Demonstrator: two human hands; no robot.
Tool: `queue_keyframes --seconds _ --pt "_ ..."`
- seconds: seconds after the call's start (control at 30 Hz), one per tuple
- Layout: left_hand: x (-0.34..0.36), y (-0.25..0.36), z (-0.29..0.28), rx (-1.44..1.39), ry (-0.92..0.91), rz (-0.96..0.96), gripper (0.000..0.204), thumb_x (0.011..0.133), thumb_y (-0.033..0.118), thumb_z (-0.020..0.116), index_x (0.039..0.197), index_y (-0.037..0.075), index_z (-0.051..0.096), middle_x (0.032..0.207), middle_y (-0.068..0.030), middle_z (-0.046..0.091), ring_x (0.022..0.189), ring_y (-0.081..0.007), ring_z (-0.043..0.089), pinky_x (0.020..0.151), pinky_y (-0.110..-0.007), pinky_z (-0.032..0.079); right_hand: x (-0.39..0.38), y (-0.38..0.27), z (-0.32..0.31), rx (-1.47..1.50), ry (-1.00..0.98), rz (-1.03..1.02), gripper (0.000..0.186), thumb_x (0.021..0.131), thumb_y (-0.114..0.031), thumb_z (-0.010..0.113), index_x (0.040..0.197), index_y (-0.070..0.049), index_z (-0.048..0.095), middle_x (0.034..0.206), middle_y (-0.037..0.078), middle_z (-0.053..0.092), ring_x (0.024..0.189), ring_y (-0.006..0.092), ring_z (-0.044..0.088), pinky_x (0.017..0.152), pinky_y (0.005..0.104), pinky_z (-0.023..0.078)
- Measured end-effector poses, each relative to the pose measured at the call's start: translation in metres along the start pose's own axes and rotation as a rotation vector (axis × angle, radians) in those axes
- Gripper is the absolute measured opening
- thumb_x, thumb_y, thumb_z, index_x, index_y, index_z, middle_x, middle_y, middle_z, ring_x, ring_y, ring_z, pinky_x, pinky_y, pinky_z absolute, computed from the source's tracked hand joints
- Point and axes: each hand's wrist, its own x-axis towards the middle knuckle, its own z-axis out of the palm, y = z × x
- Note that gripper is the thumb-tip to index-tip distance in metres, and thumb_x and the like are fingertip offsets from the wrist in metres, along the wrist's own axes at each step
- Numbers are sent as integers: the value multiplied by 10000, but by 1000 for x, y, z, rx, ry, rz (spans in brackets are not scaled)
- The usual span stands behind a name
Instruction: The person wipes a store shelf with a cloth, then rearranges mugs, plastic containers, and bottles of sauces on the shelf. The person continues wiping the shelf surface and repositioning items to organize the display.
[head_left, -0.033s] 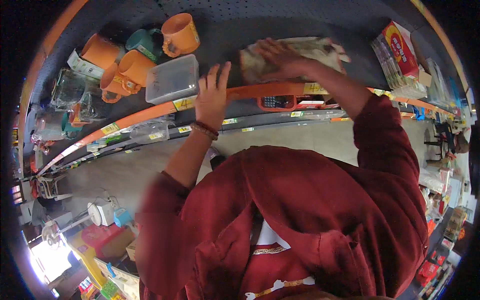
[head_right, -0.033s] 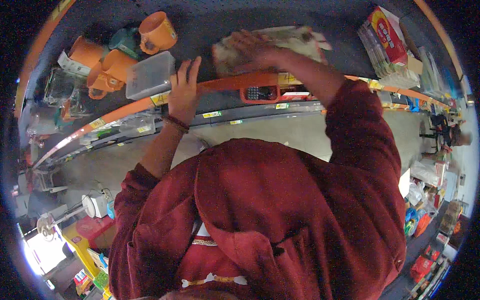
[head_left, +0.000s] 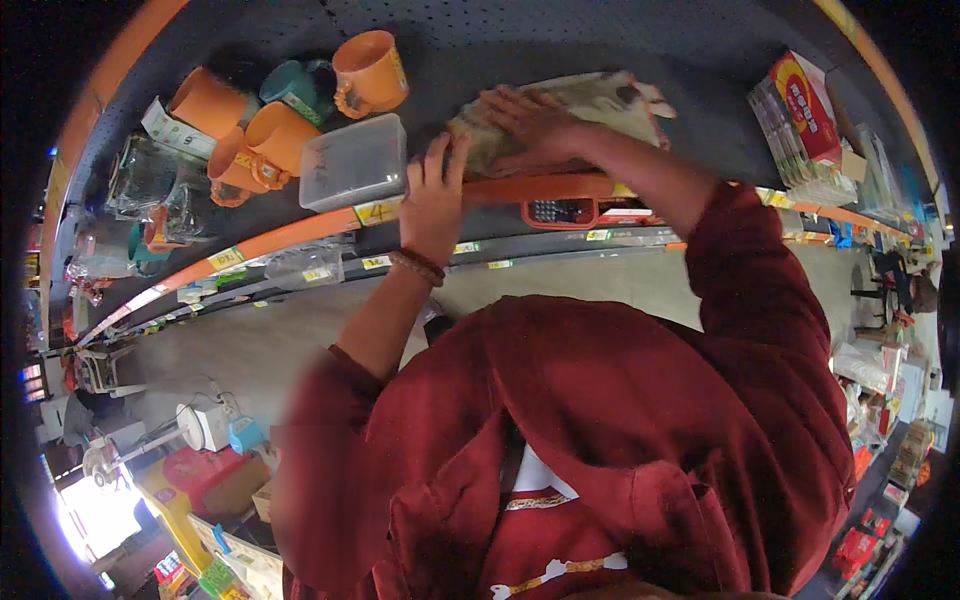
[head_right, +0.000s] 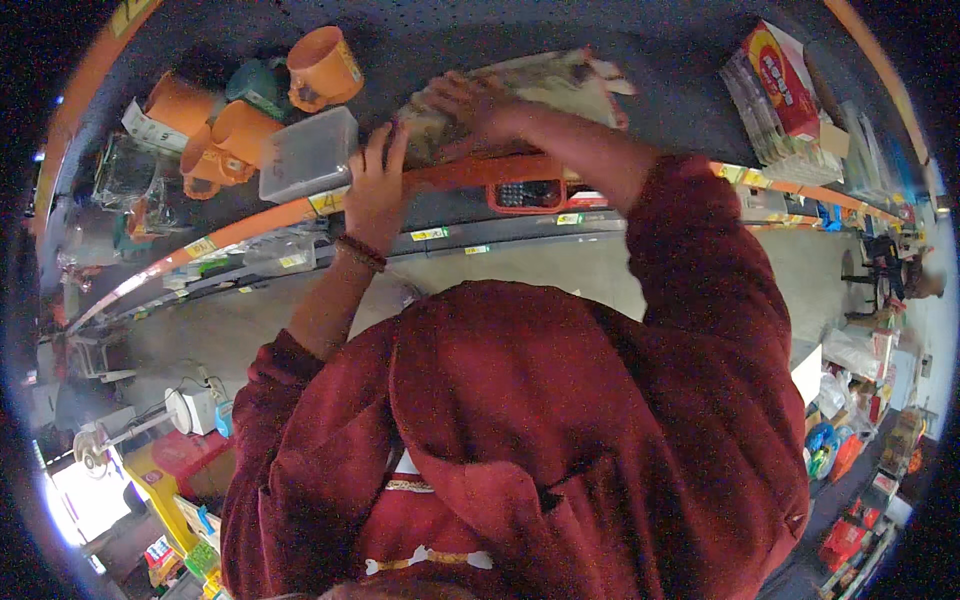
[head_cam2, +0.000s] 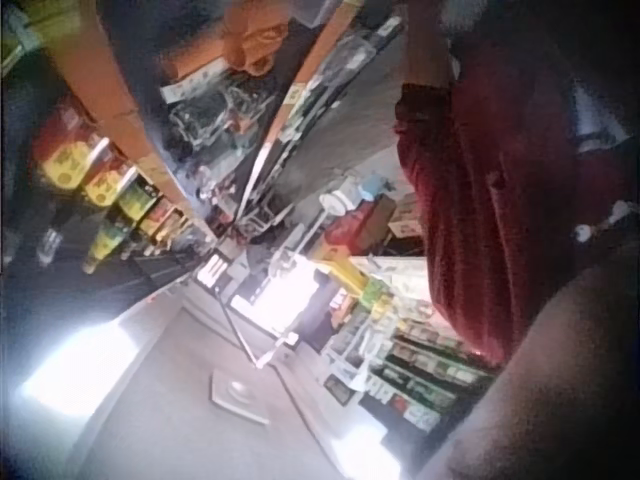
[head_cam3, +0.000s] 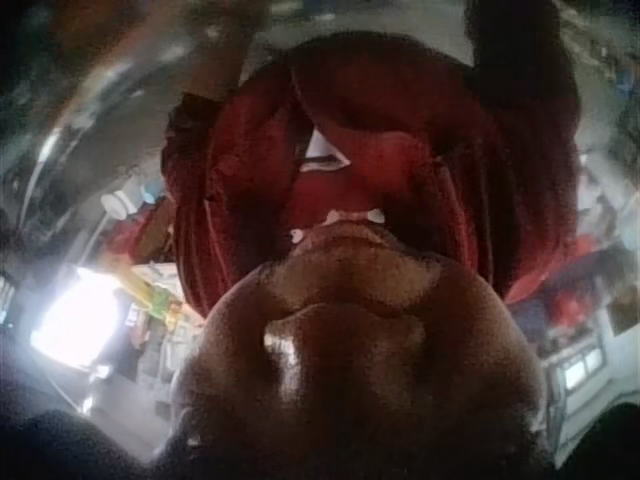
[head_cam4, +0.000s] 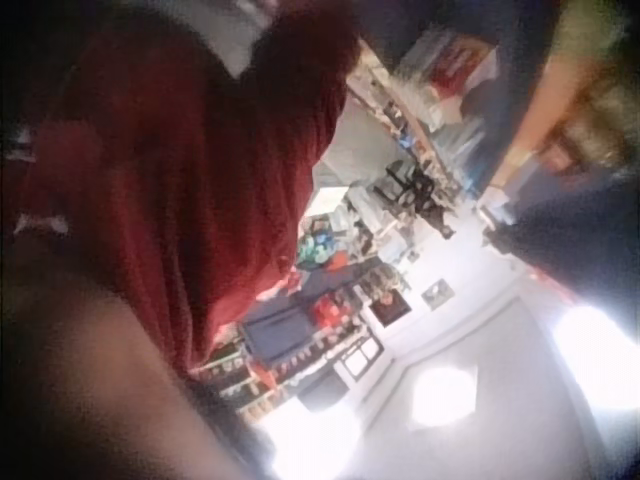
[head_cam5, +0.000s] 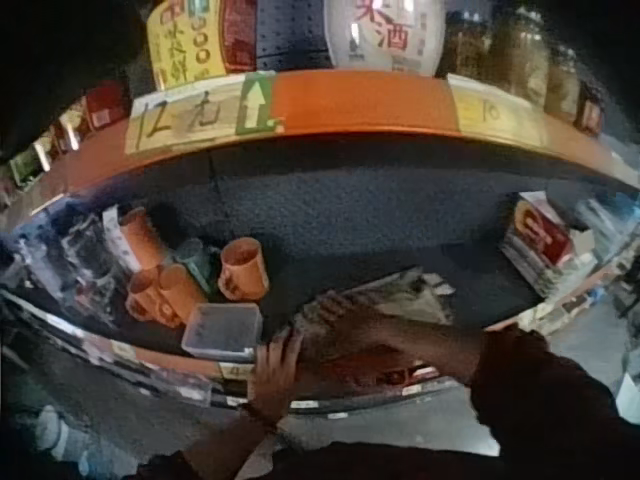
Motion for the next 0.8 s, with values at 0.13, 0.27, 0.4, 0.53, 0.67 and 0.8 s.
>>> queue_keyframes --seconds 0.13,0.27,0.4,0.53,0.67,0.8 --pt "-6 -1 8 64 16 13 736 688 103 613 1345 219 304 1268 -15 378 1038 -242 458 691 -279 535 58 -27 5 94 129 32 665 847 -512 415 1381 -161 231 1460 75 137 1353 242 93 1066 465 119" --pt "-6 -1 10 113 73 39 630 695 218 625 1280 181 395 1222 -12 419 1027 -218 473 733 -273 516 107 -9 20 155 304 308 587 864 -454 392 1357 -153 288 1446 90 185 1343 269 127 1044 473 158" --pt "-4 -1 9 82 76 82 676 678 312 658 1283 167 392 1244 -27 402 1010 -233 476 757 -306 509 123 -13 2 83 243 511 571 864 -427 379 1329 -99 338 1436 104 207 1321 306 169 1009 489 201" --pt "-7 -6 23 136 69 81 667 693 333 646 1284 154 395 1260 -32 385 996 -240 477 752 -304 512 118 -23 -5 135 402 382 535 859 -475 350 1302 -178 394 1388 69 314 1273 247 287 969 485 250" --pt "-4 2 17 174 41 67 677 667 378 651 1269 177 419 1240 3 410 985 -197 499 741 -265 513 110 21 12 106 292 251 581 847 -572 300 1327 -248 351 1381 -6 341 1248 212 347 989 475 247" --pt "-3 -1 16 100 48 74 704 668 361 670 1282 152 397 1257 -25 398 1011 -233 480 784 -302 489 59 72 1 181 141 350 619 851 -606 237 1357 -255 298 1428 -50 253 1309 197 249 1027 522 191"
